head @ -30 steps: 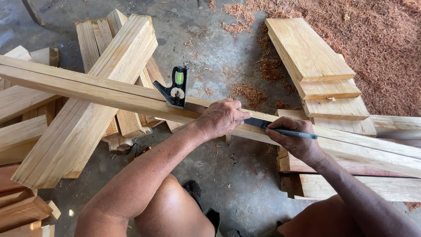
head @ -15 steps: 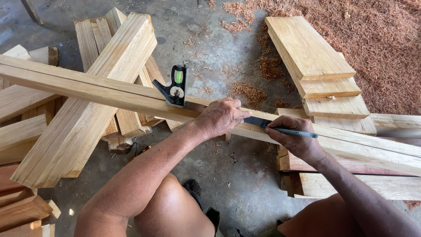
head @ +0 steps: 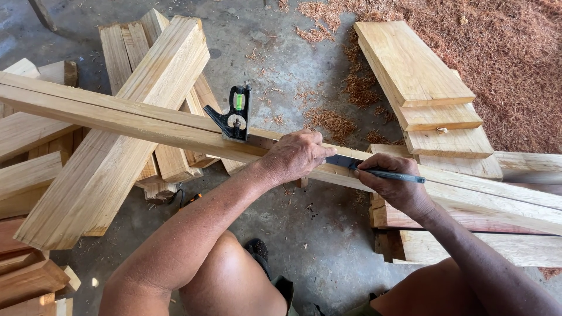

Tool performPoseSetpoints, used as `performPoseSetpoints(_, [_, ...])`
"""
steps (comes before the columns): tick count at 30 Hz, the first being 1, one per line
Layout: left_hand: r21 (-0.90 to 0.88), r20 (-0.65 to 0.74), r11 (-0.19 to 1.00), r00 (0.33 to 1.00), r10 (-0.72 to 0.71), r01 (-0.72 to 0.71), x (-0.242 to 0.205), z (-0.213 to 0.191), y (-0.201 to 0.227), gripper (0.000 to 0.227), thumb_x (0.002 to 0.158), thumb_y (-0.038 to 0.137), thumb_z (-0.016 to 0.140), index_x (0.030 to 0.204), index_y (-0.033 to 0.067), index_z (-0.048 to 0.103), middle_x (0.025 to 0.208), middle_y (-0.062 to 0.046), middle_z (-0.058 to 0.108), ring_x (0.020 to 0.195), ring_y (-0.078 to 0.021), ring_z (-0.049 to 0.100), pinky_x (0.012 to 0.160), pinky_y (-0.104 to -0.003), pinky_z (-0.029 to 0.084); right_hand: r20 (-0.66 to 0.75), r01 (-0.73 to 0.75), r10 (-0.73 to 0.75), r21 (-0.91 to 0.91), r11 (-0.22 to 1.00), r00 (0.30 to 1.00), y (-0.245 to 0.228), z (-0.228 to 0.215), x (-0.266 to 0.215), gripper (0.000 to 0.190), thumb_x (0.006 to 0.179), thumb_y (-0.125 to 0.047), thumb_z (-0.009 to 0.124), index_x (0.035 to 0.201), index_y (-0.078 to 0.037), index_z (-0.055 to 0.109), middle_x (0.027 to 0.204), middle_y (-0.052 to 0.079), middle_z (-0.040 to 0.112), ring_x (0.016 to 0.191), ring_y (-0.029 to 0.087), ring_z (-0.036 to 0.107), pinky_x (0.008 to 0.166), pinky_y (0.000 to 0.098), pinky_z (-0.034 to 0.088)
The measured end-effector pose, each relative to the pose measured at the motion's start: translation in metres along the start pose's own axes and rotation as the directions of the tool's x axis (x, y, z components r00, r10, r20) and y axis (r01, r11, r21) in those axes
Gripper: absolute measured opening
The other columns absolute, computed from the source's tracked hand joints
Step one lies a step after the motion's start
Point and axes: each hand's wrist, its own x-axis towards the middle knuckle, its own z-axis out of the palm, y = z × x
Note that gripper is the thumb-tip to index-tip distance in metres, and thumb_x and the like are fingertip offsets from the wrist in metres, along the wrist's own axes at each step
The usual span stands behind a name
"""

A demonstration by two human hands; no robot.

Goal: Marking measurement lines on long wooden planks using a combination square and a pen for future cutting.

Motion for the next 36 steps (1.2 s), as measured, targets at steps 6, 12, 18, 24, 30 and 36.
performPoseSetpoints(6, [-0.045,-0.009,0.999,1.000,-0.012,0.012,0.006,-0.008,0.002,0.023,0.093,0.014,0.075,0.116,0.0184,0.077,0.084,-0.005,0.064,0.080,-0.0201,0.066,0.069,-0.035,0.060,-0.059,-0.002,0.026,0.371,0.929,0.998,0.009,-0.021,-0.008,0.031,0.102,-0.024,0.062,0.124,-0.003,0.067,0.085,0.009,0.078,0.074,0.017,0.076,0.066,0.0308,0.064])
performPoseSetpoints(12, [-0.131,-0.129,0.991,0.991,-0.014,-0.003,0.014,-0.043,0.039,0.030,0.095,0.011,0.074,0.124,0.0100,0.074,0.085,-0.005,0.067,0.073,-0.0164,0.065,0.064,-0.030,0.061,-0.230,0.021,0.226,0.744,0.668,0.946,-0.034,-0.008,-0.076,0.046,0.111,-0.026,0.052,0.151,-0.004,0.054,0.091,0.019,0.074,0.081,0.026,0.074,0.076,0.0383,0.064])
performPoseSetpoints(18, [-0.163,-0.118,0.987,0.993,-0.028,0.009,0.020,-0.041,0.040,0.022,0.100,0.008,0.070,0.122,0.0059,0.073,0.090,-0.006,0.068,0.071,-0.0135,0.064,0.058,-0.028,0.060,-0.486,0.214,0.315,0.758,0.616,0.815,-0.035,0.056,-0.117,0.040,0.112,-0.025,0.054,0.144,-0.001,0.054,0.118,0.020,0.073,0.099,0.026,0.073,0.089,0.0397,0.062])
performPoseSetpoints(24, [-0.601,-0.249,0.798,0.938,-0.240,0.045,0.025,-0.050,0.040,0.018,0.100,0.010,0.071,0.118,0.0040,0.071,0.090,-0.004,0.069,0.075,-0.0122,0.063,0.062,-0.031,0.057,-0.023,-0.167,0.359,0.857,0.488,0.933,-0.081,0.110,-0.103,0.042,0.099,-0.026,0.056,0.137,-0.008,0.059,0.125,0.013,0.074,0.107,0.024,0.074,0.092,0.0415,0.061])
performPoseSetpoints(30, [-0.898,-0.163,0.432,0.843,-0.512,0.089,0.024,-0.013,-0.009,0.009,0.099,0.010,0.071,0.103,0.0020,0.069,0.087,-0.003,0.068,0.074,-0.0106,0.063,0.063,-0.030,0.059,0.151,-0.206,0.477,0.976,0.065,0.866,-0.071,0.146,-0.101,0.038,0.101,-0.025,0.059,0.130,-0.001,0.066,0.110,0.012,0.074,0.096,0.022,0.072,0.088,0.0422,0.062])
performPoseSetpoints(36, [-0.964,-0.049,0.232,0.773,-0.632,0.128,0.027,-0.011,-0.012,0.011,0.097,0.010,0.071,0.102,0.0019,0.066,0.086,-0.004,0.067,0.072,-0.0080,0.067,0.062,-0.027,0.065,0.134,-0.134,0.471,0.990,-0.033,0.872,-0.059,0.148,-0.104,0.040,0.102,-0.028,0.056,0.132,-0.005,0.067,0.105,0.011,0.074,0.091,0.020,0.071,0.084,0.0405,0.061])
